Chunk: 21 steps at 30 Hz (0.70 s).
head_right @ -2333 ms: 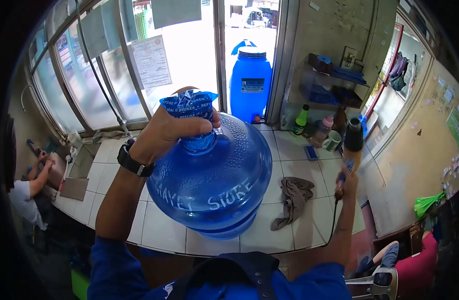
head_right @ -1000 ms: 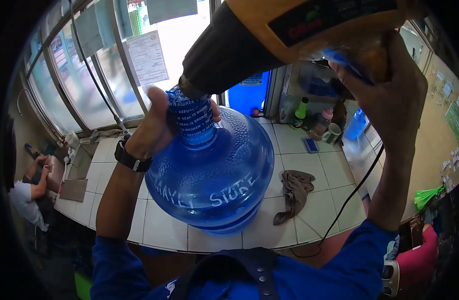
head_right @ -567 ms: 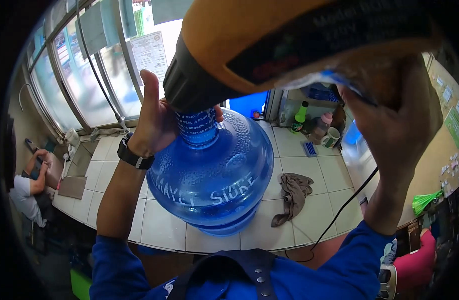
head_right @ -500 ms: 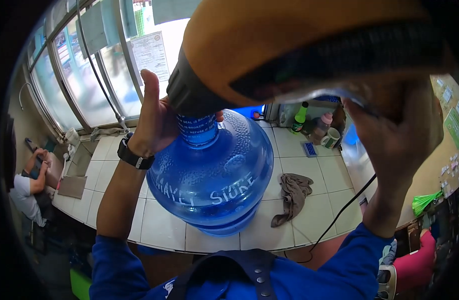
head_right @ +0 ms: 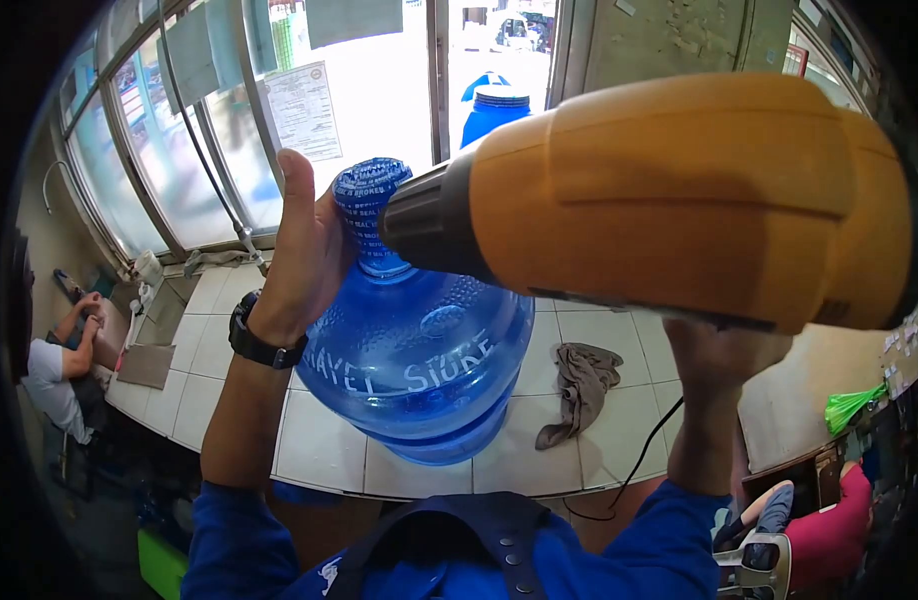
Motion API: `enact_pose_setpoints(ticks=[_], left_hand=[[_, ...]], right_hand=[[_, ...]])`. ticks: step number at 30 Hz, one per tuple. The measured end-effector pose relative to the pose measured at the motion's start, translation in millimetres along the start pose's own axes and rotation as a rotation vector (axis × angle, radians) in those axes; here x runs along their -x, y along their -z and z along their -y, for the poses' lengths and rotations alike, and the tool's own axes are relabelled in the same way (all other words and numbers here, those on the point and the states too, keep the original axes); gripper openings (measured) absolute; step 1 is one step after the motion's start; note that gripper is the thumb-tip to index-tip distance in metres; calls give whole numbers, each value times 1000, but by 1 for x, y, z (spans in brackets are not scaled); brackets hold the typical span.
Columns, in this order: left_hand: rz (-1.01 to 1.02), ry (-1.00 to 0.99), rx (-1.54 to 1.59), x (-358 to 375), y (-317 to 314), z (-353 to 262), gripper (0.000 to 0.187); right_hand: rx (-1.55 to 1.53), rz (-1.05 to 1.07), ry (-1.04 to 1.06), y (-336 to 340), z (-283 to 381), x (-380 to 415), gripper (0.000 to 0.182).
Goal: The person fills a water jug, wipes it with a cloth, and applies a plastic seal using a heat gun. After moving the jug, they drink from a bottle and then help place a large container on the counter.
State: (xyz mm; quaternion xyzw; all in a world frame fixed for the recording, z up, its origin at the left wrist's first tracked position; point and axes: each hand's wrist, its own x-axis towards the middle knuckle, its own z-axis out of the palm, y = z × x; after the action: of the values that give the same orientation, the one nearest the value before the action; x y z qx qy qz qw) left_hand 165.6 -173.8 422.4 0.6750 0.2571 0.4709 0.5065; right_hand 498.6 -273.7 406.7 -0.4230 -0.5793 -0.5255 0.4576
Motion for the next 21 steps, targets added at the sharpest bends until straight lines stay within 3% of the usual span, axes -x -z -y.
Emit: enact_pose_setpoints(ticks=[5,8,11,12,14,16,18,21], left_hand=[[-13,-21,-77,17,-12,-4,106],[-203,-70,-678,24,-25,-2,105],[-264,-211,-946,41,-34,16,113],[-253,-201,-948,48,-40,18,113],[-360,-171,-1260,63,-53,18,114],[-356,-151,-1327,74,-61,16,115],[-366,-127,-1453,79,-63,17,117],[-381,-163,-1329,75,-54,22,120]], right_hand=[[21,16,-79,-20,16,17,49],[-128,66,-232,-34,15,34,52],[-228,125,-342,-49,15,46,53],[-275,154,-396,-53,15,48,54],[-331,177,-484,-66,21,49,54],[-445,194,-635,-80,29,48,55],[-496,193,-654,-93,33,54,54],[-597,168,-681,-114,33,65,53]])
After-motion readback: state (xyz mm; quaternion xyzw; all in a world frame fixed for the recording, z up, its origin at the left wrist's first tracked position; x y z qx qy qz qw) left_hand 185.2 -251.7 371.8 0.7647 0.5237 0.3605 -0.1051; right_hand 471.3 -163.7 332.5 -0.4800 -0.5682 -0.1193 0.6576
